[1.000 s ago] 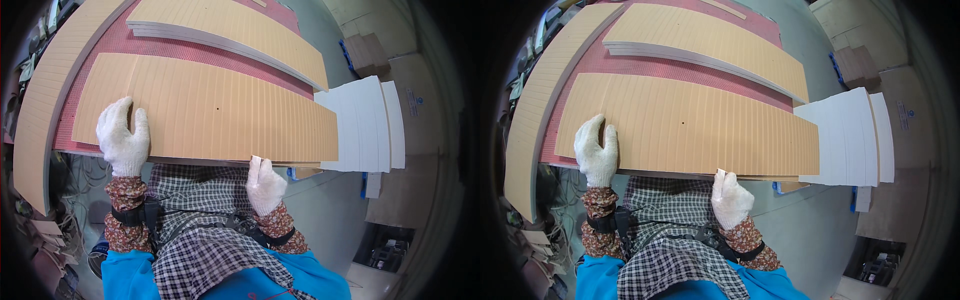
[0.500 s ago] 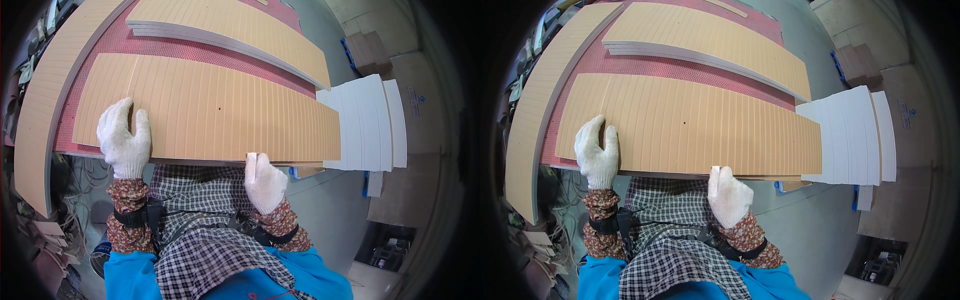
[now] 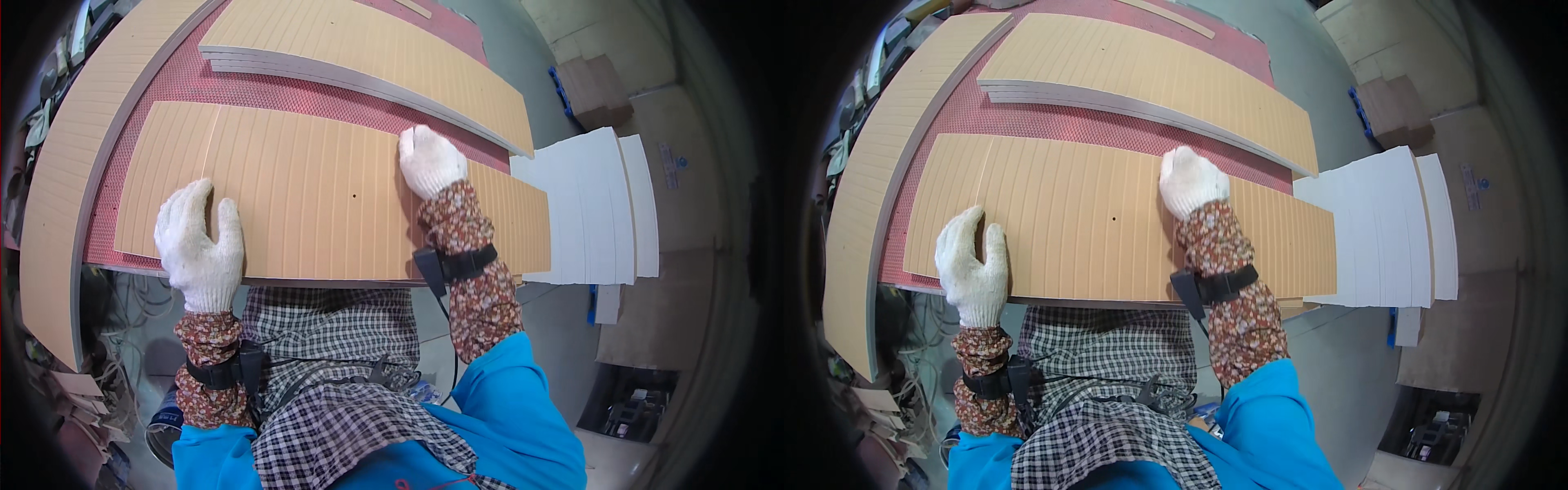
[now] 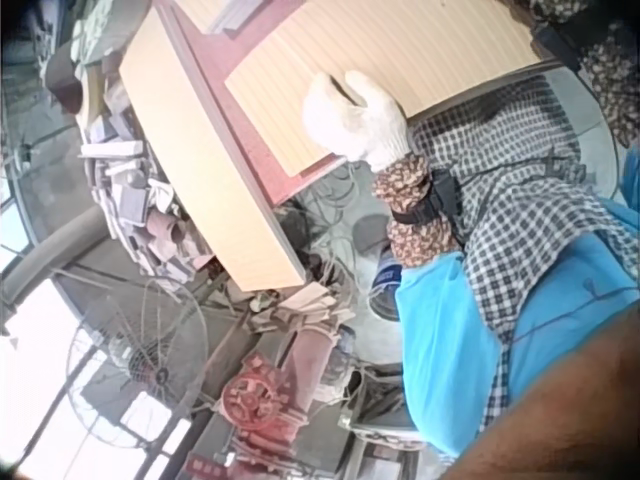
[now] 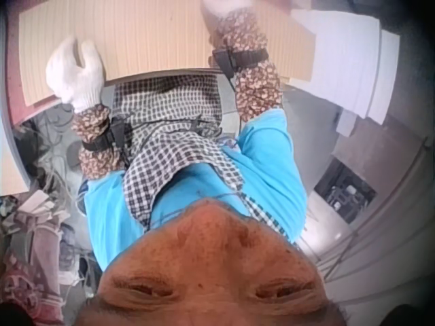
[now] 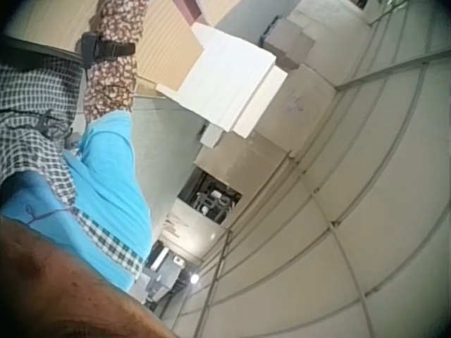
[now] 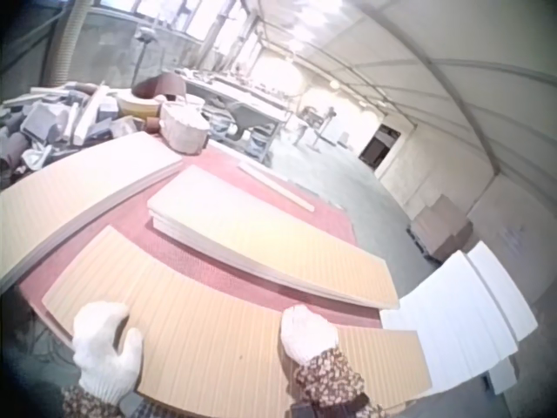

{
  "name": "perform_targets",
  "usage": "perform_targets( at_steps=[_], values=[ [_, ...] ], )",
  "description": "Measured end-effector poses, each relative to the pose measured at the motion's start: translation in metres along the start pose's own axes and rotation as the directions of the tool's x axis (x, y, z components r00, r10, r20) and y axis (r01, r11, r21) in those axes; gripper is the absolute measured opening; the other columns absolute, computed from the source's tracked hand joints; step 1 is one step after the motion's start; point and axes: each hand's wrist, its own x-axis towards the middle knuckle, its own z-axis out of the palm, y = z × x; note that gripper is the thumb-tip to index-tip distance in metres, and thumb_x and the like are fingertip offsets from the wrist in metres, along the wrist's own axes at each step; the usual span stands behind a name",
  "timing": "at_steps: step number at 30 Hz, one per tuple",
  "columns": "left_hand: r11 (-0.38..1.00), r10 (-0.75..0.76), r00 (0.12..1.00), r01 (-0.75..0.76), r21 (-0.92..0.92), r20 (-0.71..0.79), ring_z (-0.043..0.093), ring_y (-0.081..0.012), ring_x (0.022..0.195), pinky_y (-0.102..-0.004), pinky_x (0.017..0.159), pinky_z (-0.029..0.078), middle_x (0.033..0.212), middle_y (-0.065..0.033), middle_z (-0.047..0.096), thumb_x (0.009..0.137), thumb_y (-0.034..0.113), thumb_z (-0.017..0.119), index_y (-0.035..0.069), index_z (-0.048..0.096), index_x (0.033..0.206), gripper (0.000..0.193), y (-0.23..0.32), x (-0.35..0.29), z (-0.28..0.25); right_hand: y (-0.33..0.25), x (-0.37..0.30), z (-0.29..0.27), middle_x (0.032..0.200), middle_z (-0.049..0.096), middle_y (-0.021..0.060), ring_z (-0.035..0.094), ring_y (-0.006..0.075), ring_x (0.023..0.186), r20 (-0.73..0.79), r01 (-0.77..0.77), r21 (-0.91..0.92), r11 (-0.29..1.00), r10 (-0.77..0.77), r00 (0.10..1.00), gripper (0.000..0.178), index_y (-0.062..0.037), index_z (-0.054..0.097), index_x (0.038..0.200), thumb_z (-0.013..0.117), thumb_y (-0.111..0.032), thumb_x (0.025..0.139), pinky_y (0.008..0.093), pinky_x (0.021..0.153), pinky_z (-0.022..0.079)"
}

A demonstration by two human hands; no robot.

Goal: A person uses a sanding block to sand the edges and surface of wooden panels on a workbench.

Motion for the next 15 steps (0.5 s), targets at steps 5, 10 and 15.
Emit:
perform_targets(
  at_steps=[5,10,15],
  values=[
    [1.000,0.003,1.000,-0.003,-0.027,0.014,0.064,-0.0349,0.121,-0.0469,0.107,0.048,0.123,-0.0181,0.071,0.094,0.016,0.074,0.000,0.071,0.123,0.034,0.003,0.001,0.001,0.009,0.044,-0.004,0.116,0.075,0.0218,0.072,0.0397,0.111,0.093,0.058,-0.097,0.994,-0.049,0.994,0.046,-0.0067,0.072,0.119,0.039,-0.037,0.107,0.0540,0.096,0.057],
    [0.999,-0.001,1.000,0.001,-0.034,0.006,0.065,-0.0350,0.120,-0.0463,0.107,0.048,0.123,-0.0180,0.072,0.093,0.016,0.074,0.000,0.071,0.122,0.033,-0.003,0.000,-0.003,-0.016,0.024,-0.021,0.118,0.074,0.0228,0.072,0.0408,0.111,0.075,-0.045,0.015,0.999,0.044,0.996,0.047,-0.0051,0.072,0.118,0.039,-0.037,0.108,0.0536,0.097,0.057],
    [0.999,0.008,1.000,-0.008,-0.040,-0.001,0.065,-0.0347,0.120,-0.0460,0.107,0.048,0.122,-0.0178,0.072,0.093,0.017,0.074,0.000,0.072,0.121,0.033,-0.001,-0.001,0.001,0.000,-0.019,0.003,0.098,0.075,0.0267,0.075,0.0444,0.095,-0.014,0.023,-0.006,1.000,-0.024,1.000,0.043,-0.0018,0.069,0.106,0.040,-0.033,0.108,0.0536,0.088,0.059]
  ],
)
